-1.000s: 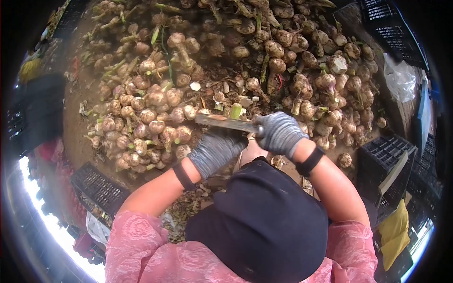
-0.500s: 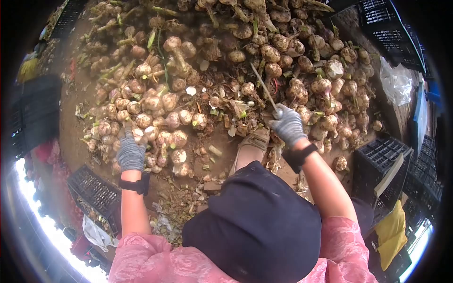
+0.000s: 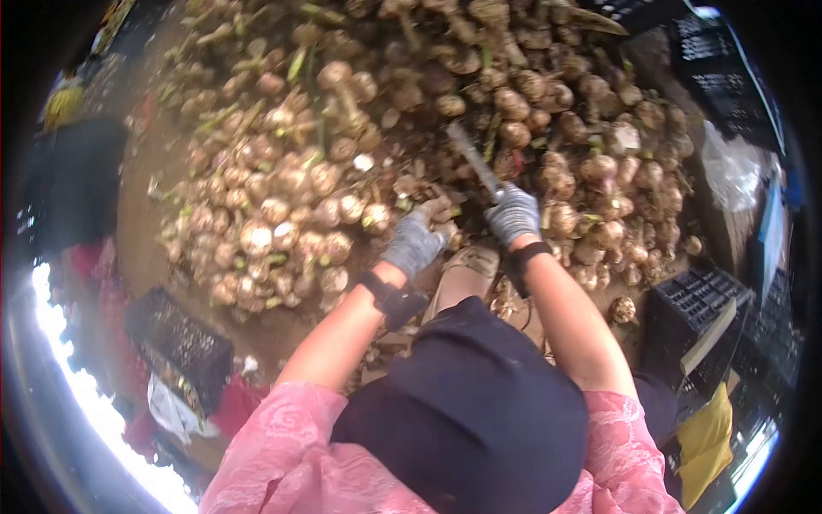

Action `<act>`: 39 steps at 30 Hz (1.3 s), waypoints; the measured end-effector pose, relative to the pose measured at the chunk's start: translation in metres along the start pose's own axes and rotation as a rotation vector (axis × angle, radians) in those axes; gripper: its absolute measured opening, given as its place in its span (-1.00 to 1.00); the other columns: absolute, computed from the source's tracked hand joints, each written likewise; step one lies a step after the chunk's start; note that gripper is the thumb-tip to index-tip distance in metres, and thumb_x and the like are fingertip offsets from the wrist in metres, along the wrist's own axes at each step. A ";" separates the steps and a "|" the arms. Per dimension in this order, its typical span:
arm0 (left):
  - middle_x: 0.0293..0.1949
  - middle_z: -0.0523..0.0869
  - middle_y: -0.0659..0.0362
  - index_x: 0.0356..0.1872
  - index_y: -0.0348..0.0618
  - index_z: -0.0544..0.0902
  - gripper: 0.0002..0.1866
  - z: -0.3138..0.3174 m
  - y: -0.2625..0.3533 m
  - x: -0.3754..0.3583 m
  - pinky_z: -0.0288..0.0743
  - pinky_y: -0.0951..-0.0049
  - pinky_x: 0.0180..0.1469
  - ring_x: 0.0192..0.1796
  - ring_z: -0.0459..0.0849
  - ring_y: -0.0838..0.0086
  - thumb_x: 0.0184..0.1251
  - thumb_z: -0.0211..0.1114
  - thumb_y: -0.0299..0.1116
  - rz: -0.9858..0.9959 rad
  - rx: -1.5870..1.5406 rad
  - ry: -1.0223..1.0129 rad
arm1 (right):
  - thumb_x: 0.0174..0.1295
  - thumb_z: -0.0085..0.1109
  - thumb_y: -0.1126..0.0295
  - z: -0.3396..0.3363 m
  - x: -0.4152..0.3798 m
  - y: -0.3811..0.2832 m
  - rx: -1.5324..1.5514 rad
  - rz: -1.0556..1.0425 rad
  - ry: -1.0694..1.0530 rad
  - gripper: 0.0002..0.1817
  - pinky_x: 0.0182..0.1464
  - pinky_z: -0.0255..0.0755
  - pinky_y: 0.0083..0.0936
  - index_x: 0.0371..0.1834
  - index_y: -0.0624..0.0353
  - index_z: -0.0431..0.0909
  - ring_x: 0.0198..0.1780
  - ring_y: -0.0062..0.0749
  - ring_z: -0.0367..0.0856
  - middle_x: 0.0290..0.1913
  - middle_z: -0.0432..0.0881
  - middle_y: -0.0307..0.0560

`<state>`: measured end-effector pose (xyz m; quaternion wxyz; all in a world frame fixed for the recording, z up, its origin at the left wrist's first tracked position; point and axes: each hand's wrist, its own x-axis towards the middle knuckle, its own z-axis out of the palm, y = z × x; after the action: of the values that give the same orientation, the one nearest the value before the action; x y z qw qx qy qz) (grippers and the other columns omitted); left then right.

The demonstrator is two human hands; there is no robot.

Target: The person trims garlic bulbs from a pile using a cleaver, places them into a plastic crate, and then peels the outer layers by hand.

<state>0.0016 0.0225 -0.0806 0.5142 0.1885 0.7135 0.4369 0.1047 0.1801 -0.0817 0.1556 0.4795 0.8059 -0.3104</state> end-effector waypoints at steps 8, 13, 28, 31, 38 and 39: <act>-0.16 0.61 0.19 0.01 -0.14 0.44 -0.62 -0.005 -0.002 -0.006 0.54 0.34 -0.18 -0.18 0.60 0.37 0.16 0.26 -0.36 -0.445 -1.075 -0.051 | -0.23 0.30 0.31 -0.009 -0.060 -0.020 0.323 -0.276 -0.362 -0.61 -0.23 0.45 -0.34 -0.27 0.22 0.53 -0.32 -0.01 0.57 -0.42 0.61 0.11; -0.34 0.61 0.21 -0.17 -0.13 0.49 -0.73 -0.056 0.012 -0.055 0.52 0.54 -0.28 -0.32 0.60 0.53 0.09 0.28 -0.38 -0.061 -0.736 -0.154 | -0.09 0.28 0.44 -0.084 -0.091 0.010 0.251 -0.391 -0.309 -0.59 -0.26 0.46 -0.48 -0.10 0.26 0.49 -0.37 -0.33 0.58 -0.38 0.63 -0.06; -0.28 0.67 0.13 0.06 -0.24 0.43 -0.43 -0.115 -0.218 -0.209 0.48 0.47 -0.11 -0.22 0.61 0.44 0.00 0.37 -0.25 -0.347 -0.004 0.457 | 0.07 0.20 0.37 -0.217 -0.198 0.355 0.517 0.242 0.226 -0.70 -0.15 0.34 -0.56 -0.11 0.17 0.51 -0.23 -0.45 0.46 -0.24 0.56 -0.21; -0.22 0.65 0.13 0.07 -0.26 0.41 -0.39 -0.109 -0.201 -0.211 0.48 0.44 -0.11 -0.18 0.59 0.45 0.00 0.42 -0.23 -0.338 -0.373 0.464 | 0.07 0.20 0.37 -0.205 -0.207 0.350 0.582 0.220 0.213 -0.71 -0.15 0.35 -0.55 -0.11 0.17 0.51 -0.24 -0.45 0.46 -0.25 0.56 -0.21; -0.27 0.63 0.10 -0.18 -0.18 0.52 -0.76 -0.218 -0.157 -0.287 0.57 0.35 -0.32 -0.28 0.62 0.36 0.15 0.26 -0.34 -0.059 -0.889 0.387 | 0.07 0.21 0.38 -0.205 -0.200 0.322 0.598 0.120 0.205 -0.71 -0.17 0.36 -0.54 -0.12 0.17 0.51 -0.26 -0.46 0.46 -0.26 0.56 -0.22; -0.30 0.63 0.10 -0.23 -0.17 0.52 -0.79 -0.251 -0.165 -0.301 0.57 0.40 -0.38 -0.30 0.62 0.36 0.15 0.26 -0.35 -0.016 -0.944 0.412 | 0.07 0.21 0.38 -0.203 -0.200 0.319 0.600 0.111 0.199 -0.71 -0.18 0.36 -0.53 -0.12 0.17 0.51 -0.26 -0.47 0.46 -0.26 0.56 -0.22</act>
<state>-0.0737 -0.3913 -0.0215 0.3954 -0.1598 0.5264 0.7355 0.4894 0.2881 0.0702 -0.0556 0.5753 0.6622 -0.4769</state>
